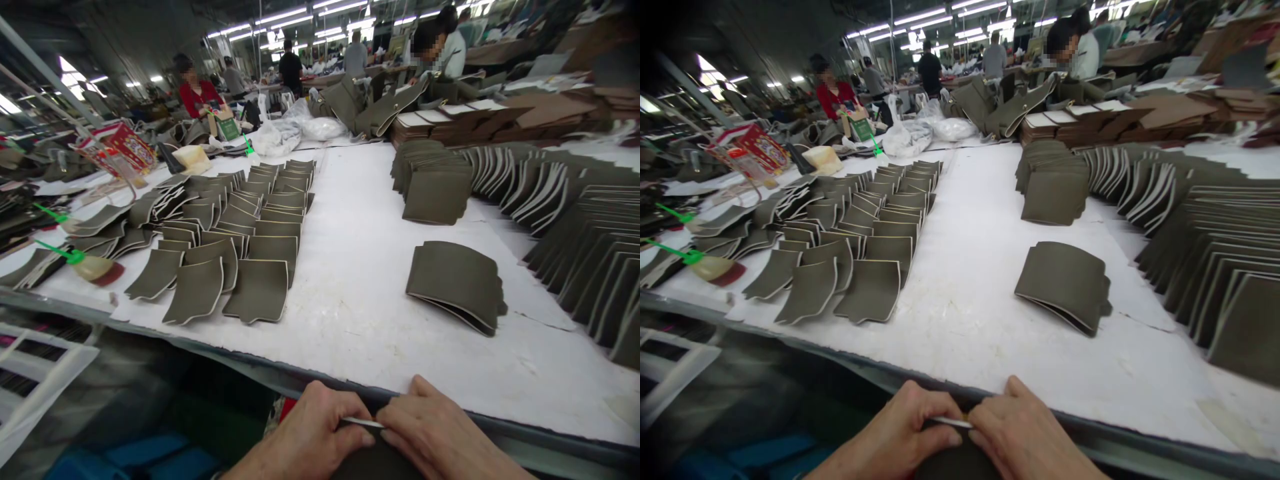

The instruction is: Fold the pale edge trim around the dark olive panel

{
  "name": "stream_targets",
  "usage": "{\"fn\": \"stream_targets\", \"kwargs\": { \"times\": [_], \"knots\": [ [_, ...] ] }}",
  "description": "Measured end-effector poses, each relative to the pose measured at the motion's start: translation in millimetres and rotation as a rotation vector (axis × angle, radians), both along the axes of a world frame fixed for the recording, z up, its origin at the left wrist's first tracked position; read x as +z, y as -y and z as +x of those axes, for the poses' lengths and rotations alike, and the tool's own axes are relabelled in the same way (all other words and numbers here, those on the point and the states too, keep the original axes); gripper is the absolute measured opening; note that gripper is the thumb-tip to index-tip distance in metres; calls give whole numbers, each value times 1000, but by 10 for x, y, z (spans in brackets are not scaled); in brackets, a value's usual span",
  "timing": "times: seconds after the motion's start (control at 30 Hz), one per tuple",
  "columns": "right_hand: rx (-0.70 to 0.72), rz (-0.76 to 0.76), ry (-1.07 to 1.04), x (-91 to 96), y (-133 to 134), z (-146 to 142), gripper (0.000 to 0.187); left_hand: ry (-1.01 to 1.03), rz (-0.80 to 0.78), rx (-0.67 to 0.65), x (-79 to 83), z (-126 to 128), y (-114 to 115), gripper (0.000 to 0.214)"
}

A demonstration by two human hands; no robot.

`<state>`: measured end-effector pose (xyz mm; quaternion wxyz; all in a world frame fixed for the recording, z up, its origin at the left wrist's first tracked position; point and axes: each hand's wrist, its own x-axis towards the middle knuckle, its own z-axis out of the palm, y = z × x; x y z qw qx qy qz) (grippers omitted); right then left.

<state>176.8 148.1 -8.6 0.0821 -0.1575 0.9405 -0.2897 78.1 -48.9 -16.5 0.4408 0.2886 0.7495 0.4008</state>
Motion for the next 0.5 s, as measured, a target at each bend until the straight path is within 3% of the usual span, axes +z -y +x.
{"fn": "stream_targets", "kwargs": {
  "times": [0.17,0.37,0.5],
  "knots": [
    [48,65,-16,-35,46,8,28,-77,-28,-56,-5,-33,98,23],
    [-28,-103,-47,-36,-30,66,37,-65,-30,-26,-99,-41,234,32],
    [-37,-75,47,-125,-58,52,38,-231,24,-104,-170,-59,247,35]
  ]
}}
